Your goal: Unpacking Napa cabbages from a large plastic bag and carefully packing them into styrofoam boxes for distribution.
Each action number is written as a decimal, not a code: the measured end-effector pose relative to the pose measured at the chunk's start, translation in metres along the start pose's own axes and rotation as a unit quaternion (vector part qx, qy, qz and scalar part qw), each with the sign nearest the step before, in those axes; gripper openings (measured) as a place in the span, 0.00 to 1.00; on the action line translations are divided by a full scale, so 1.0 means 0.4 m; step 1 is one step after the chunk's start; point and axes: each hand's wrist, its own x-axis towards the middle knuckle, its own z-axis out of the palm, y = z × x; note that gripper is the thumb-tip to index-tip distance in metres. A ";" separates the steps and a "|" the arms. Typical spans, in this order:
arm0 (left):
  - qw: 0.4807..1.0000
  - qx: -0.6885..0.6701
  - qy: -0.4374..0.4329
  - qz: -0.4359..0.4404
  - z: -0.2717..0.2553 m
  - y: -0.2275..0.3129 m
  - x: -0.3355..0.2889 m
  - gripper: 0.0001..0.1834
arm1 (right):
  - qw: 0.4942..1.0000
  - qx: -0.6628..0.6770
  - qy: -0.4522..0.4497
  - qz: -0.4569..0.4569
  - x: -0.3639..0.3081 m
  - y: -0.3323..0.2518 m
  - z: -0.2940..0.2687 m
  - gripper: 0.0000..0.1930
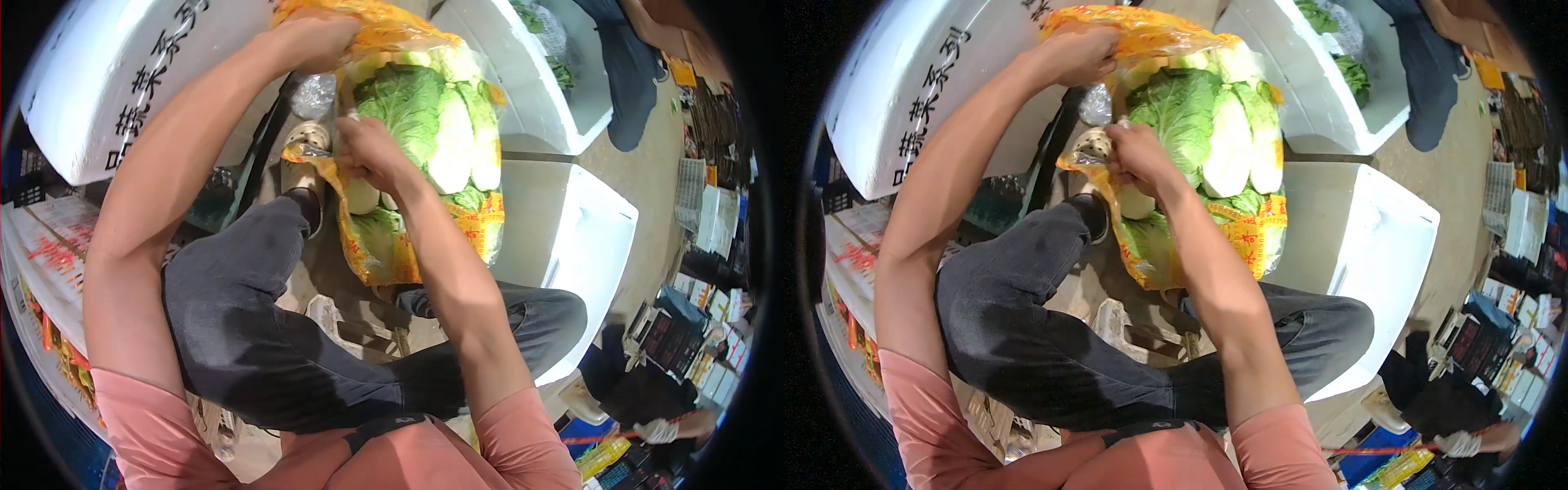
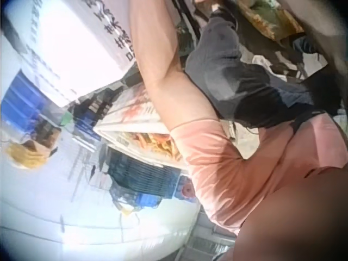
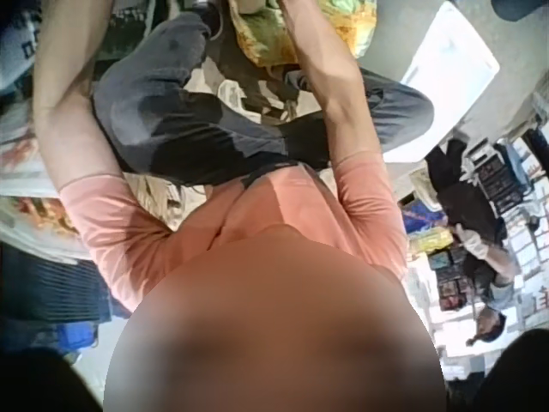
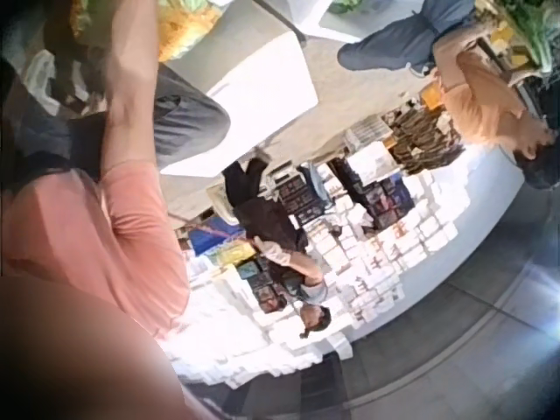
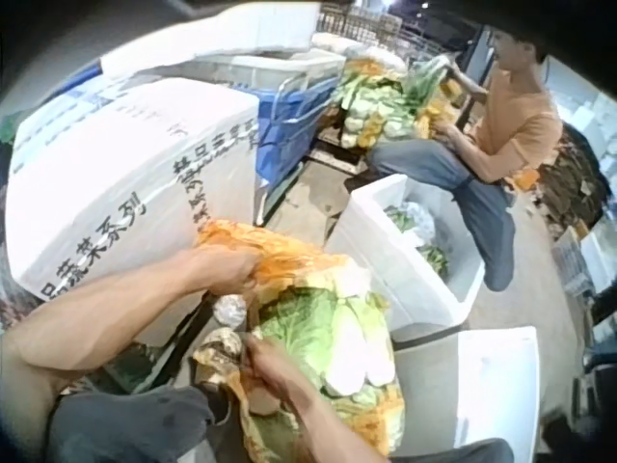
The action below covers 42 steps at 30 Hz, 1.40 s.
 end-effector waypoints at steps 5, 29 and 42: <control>0.994 -0.039 0.061 -0.083 -0.009 -0.051 0.004 0.14 | 0.933 -0.334 -0.131 -0.017 -0.077 0.056 0.046 0.20; 0.945 -0.066 0.262 -0.186 0.287 -0.355 0.597 0.20 | 0.894 -0.336 0.285 -0.080 -0.699 -0.147 -0.390 0.15; 0.708 -0.627 -0.016 -0.325 0.582 -0.163 0.343 0.19 | 0.868 -0.339 0.344 -0.115 -0.726 -0.126 -0.399 0.18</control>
